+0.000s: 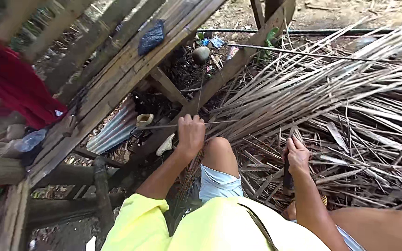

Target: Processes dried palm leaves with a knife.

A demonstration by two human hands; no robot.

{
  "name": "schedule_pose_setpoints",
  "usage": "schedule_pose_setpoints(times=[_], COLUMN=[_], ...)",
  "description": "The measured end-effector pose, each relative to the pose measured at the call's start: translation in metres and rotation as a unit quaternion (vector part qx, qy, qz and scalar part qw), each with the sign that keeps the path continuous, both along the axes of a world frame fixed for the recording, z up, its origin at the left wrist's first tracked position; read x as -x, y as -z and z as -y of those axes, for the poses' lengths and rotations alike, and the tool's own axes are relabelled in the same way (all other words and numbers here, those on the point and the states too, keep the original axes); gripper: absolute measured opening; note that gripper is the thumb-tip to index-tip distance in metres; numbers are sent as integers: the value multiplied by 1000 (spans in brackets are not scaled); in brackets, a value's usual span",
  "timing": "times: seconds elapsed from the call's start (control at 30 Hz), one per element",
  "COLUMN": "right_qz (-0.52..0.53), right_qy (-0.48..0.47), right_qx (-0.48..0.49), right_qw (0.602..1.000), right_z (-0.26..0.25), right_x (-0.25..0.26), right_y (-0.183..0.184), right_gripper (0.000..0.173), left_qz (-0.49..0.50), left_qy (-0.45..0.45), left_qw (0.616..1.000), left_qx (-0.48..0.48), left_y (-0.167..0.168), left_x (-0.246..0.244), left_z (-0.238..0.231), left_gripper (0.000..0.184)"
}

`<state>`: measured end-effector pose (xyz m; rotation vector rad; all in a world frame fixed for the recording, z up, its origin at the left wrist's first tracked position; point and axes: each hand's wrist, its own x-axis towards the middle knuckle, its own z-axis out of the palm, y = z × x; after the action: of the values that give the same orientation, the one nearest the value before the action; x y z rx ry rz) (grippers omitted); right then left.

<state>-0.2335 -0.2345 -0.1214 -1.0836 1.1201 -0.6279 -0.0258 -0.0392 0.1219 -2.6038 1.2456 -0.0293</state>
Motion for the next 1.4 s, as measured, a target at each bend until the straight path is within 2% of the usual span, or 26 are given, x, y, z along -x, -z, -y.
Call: schedule_pose_setpoints(times=[0.07,0.17,0.3,0.43,0.53,0.57,0.7,0.8,0.87,0.9,0.93,0.97,1.0,1.03,1.07,1.1,1.13,1.17,1.2,1.27,1.33,1.4], right_qz=[-10,-25,-56,-86,-97,-104,-126,-144,-161,-167,-169,-170,-169,-167,-164,-160,-155,-152,-145,-130,-114,-98], right_qy=[-23,-29,-45,-49,-35,-31,-26,-33,-40,-43,-48,-53,-59,-62,-64,-62,-53,-43,-31,-12,7,27], right_qx=[17,27,15,-2,-8,-14,-24,-34,-47,-54,-60,-65,-68,-69,-71,-74,-78,-81,-79,-67,-52,-40], right_qw=[1000,999,997,995,995,994,991,988,985,984,983,982,981,982,982,982,983,984,986,989,992,994], right_z=[-10,-18,-27,-35,-39,-41,-45,-47,-48,-48,-49,-49,-49,-49,-49,-48,-47,-46,-43,-37,-32,-28], right_x=[-4,-4,5,22,33,37,47,44,37,35,32,29,26,22,17,12,7,1,-4,-13,-18,-18], right_y=[-1,-2,5,15,18,19,27,31,32,33,34,35,35,35,35,36,36,35,34,30,28,29], right_gripper=[43,42,42,42,41,40,40,39,40,40,40,40,40,40,39,39,39,39,40,39,41,41], left_qz=[30,27,29,-65,-157,-157,-214,-201,-214,-235,-270,-308,-342,-359,-390,-415,-407,-389,-369,-328,-327,-355], left_qy=[44,111,257,252,194,199,157,208,211,197,182,171,144,93,60,61,111,151,168,191,214,228], left_qw=[998,978,897,826,817,808,804,783,790,809,844,877,884,829,821,847,885,892,893,893,891,885], left_qx=[-41,-173,-358,-500,-520,-533,-532,-551,-535,-502,-427,-326,-284,-418,-412,-326,-198,-172,-195,-241,-232,-197], left_y=[7,40,134,222,281,297,336,364,372,366,355,330,286,227,203,206,236,258,269,264,271,293], left_x=[-20,-48,-72,-71,-76,-77,-80,-89,-97,-99,-99,-98,-92,-88,-90,-99,-112,-124,-132,-135,-127,-107], left_z=[12,20,-4,-42,-70,-78,-97,-109,-112,-111,-113,-111,-93,-45,-15,-1,7,31,62,120,160,196], left_gripper=[19,21,22,28,30,30,31,30,31,32,32,30,32,43,44,40,29,23,22,23,22,21])
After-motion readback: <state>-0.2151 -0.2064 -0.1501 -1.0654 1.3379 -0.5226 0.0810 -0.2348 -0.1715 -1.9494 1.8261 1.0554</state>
